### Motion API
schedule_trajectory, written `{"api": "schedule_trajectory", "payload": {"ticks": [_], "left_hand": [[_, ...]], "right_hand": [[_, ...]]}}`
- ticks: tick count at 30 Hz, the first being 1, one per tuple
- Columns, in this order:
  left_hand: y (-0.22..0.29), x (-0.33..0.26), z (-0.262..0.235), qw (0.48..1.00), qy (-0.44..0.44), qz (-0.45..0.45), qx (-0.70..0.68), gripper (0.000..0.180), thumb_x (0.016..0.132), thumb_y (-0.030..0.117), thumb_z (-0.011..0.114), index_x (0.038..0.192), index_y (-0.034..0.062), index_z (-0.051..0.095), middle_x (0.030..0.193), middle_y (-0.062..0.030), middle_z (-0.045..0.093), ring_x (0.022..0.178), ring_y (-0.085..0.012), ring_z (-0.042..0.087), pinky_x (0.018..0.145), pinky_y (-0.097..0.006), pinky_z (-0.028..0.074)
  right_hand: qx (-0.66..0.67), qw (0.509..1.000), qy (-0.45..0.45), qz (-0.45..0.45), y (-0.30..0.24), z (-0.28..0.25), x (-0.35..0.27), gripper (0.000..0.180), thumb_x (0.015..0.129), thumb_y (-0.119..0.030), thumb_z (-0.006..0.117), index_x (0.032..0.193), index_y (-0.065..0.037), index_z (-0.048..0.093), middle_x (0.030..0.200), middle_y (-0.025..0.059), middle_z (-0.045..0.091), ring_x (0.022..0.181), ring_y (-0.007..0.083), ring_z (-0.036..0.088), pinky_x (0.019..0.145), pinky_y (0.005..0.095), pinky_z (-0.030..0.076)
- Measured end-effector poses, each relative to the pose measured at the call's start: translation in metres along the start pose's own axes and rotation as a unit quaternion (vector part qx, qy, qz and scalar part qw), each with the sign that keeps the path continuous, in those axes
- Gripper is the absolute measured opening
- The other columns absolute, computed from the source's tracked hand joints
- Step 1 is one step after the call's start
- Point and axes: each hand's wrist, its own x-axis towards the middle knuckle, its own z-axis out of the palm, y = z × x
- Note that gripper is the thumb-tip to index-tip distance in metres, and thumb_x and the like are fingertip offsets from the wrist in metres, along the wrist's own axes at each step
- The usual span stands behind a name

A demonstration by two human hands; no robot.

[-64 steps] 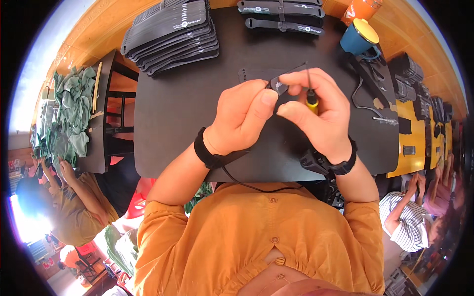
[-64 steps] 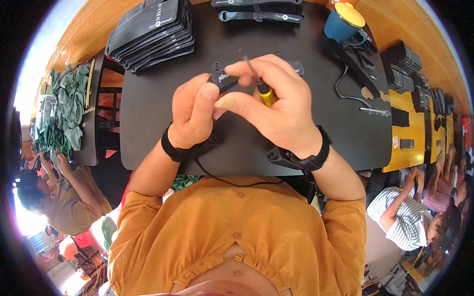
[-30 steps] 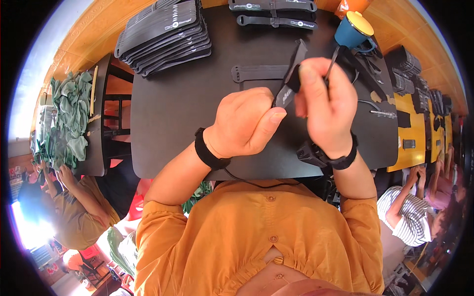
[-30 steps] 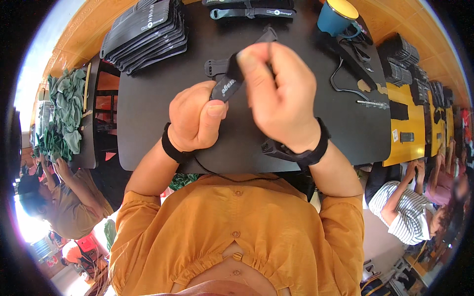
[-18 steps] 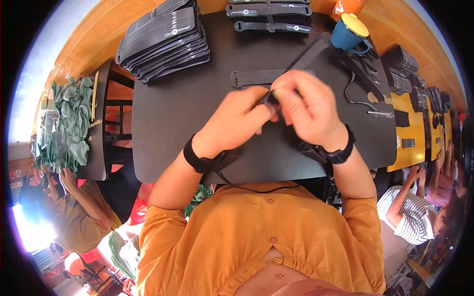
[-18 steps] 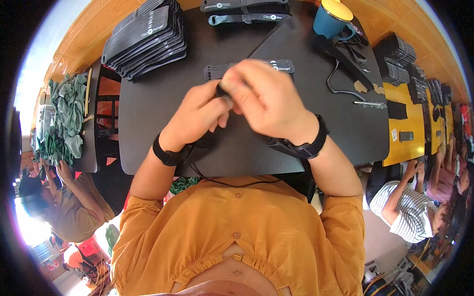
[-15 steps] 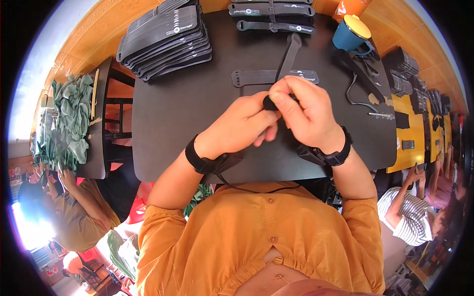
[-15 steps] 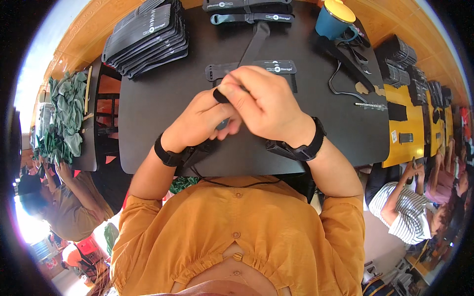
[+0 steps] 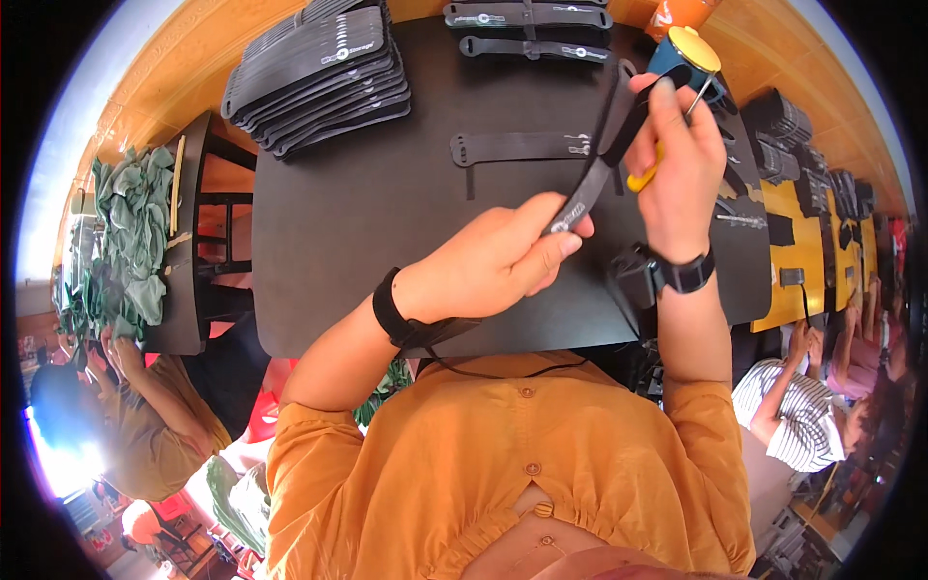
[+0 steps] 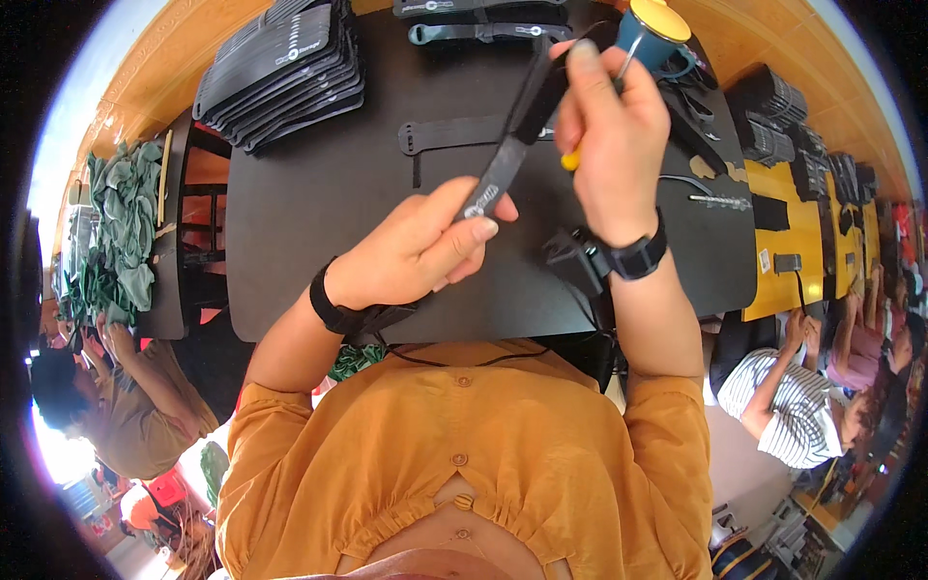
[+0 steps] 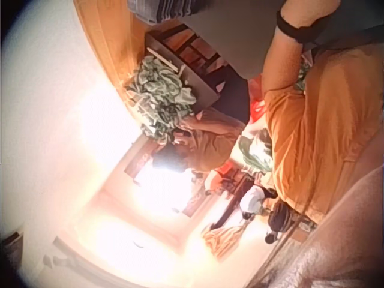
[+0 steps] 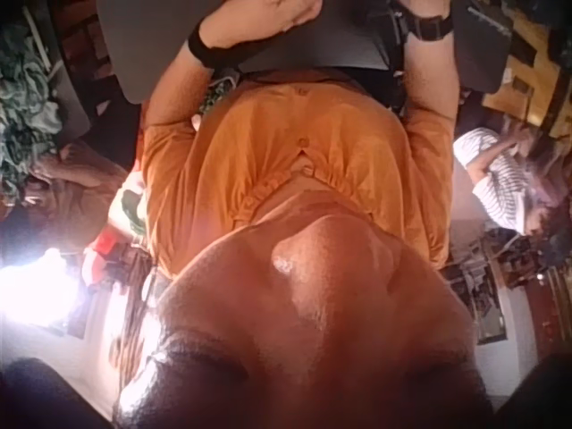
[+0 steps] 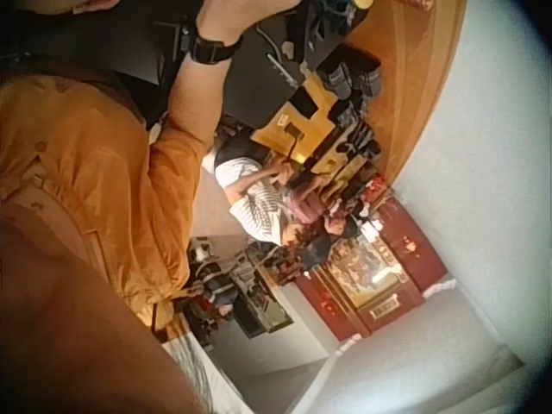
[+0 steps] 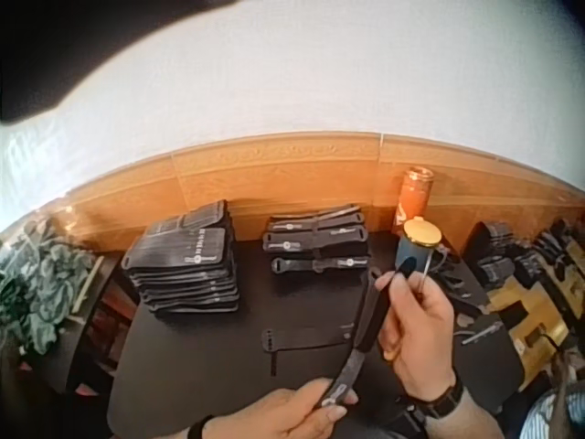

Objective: Assembling and inspecting small black straps using a precision tool at a workstation.

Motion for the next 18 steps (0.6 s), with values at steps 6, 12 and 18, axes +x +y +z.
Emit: {"api": "schedule_trajectory", "payload": {"ticks": [6, 12, 18], "left_hand": [[-0.016, 0.006, 0.001, 0.995, -0.034, -0.078, -0.048, 0.029, 0.104, 0.023, 0.048, 0.123, 0.0020, 0.048, 0.086, -0.0075, 0.065, 0.075, -0.0129, 0.062, 0.066, -0.027, 0.051], [-0.027, 0.014, -0.002, 0.974, 0.078, -0.033, -0.208, 0.040, 0.104, 0.024, 0.047, 0.137, 0.0038, 0.040, 0.098, -0.0080, 0.061, 0.075, -0.0150, 0.061, 0.064, -0.028, 0.052], [-0.022, 0.010, -0.003, 0.974, 0.154, -0.028, -0.166, 0.052, 0.101, 0.019, 0.051, 0.147, 0.0058, 0.030, 0.077, -0.0004, 0.051, 0.055, -0.0079, 0.049, 0.046, -0.023, 0.040]], "right_hand": [[-0.016, 0.998, -0.054, 0.013, 0.011, 0.001, 0.002, 0.022, 0.103, -0.027, 0.052, 0.101, -0.007, 0.059, 0.074, 0.0055, 0.067, 0.042, 0.0036, 0.044, 0.039, 0.0171, 0.031], [-0.023, 0.980, -0.184, 0.079, 0.015, 0.019, -0.023, 0.018, 0.100, -0.019, 0.058, 0.105, -0.001, 0.058, 0.077, 0.0022, 0.065, 0.049, 0.0039, 0.050, 0.044, 0.0194, 0.039], [-0.155, 0.949, -0.243, -0.132, 0.028, 0.016, -0.021, 0.021, 0.091, -0.014, 0.070, 0.106, 0.000, 0.065, 0.088, 0.0022, 0.068, 0.078, 0.0122, 0.061, 0.068, 0.0261, 0.048]]}}
